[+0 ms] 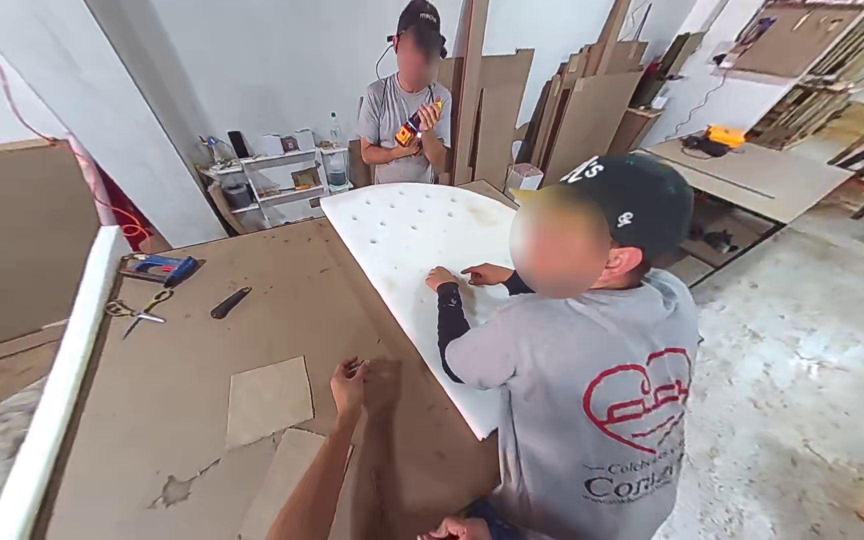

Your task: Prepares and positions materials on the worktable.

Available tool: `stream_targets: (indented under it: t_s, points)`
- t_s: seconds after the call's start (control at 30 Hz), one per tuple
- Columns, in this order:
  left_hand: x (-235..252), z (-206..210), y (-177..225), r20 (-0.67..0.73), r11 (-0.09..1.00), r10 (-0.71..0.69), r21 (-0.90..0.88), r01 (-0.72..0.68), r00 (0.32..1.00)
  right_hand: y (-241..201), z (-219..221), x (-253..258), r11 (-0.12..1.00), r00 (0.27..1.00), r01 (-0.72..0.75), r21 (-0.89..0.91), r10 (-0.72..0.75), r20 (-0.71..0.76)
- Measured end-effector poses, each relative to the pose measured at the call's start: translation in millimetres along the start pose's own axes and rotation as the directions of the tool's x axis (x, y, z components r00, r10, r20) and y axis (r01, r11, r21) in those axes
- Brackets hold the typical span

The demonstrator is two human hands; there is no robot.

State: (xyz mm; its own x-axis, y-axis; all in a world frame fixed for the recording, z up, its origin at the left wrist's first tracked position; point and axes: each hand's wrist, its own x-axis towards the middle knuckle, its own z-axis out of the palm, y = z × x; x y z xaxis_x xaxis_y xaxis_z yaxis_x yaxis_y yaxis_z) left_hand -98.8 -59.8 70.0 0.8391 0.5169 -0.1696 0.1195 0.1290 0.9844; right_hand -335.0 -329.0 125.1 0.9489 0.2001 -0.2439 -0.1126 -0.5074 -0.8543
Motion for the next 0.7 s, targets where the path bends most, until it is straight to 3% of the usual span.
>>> stream_targets:
  t_s: [0.07,0.17,0.33,0.47,0.57,0.7]
  points:
    - [-63.7,-14.4,0.8,0.018,0.995,-0.009,-0.1,0.01,1.0,7.5,-6.6,-21.3,0.993,0.994,-0.087,-0.076,0.081,-0.078]
    - [-167.9,-36.3,-7.8,0.091,0.974,-0.088,-0.2,0.105,0.992,30.0,-12.1,-49.5,0.976,0.975,-0.216,-0.003,0.216,-0.053]
    - [-310.1,-68.9,-29.1,0.22,0.964,-0.18,-0.156,0.217,0.959,68.1,-22.3,-85.5,0.993,0.995,0.092,0.073,-0.093,0.018]
    - [-396.3,-88.7,-44.9,0.331,0.958,-0.221,-0.101,0.267,0.917,92.2,-28.3,-122.9,0.992,0.992,0.113,0.049,-0.115,0.055]
    - [-445.2,-102.0,-52.8,0.27,0.962,-0.231,-0.078,0.261,0.935,116.9,-21.0,-149.7,0.993,0.984,0.063,0.104,-0.079,0.162]
    - [-499.4,-129.9,-55.0,0.065,0.972,-0.21,-0.092,0.215,0.976,131.5,-3.2,-181.1,0.986,0.928,-0.039,0.16,-0.023,0.371]
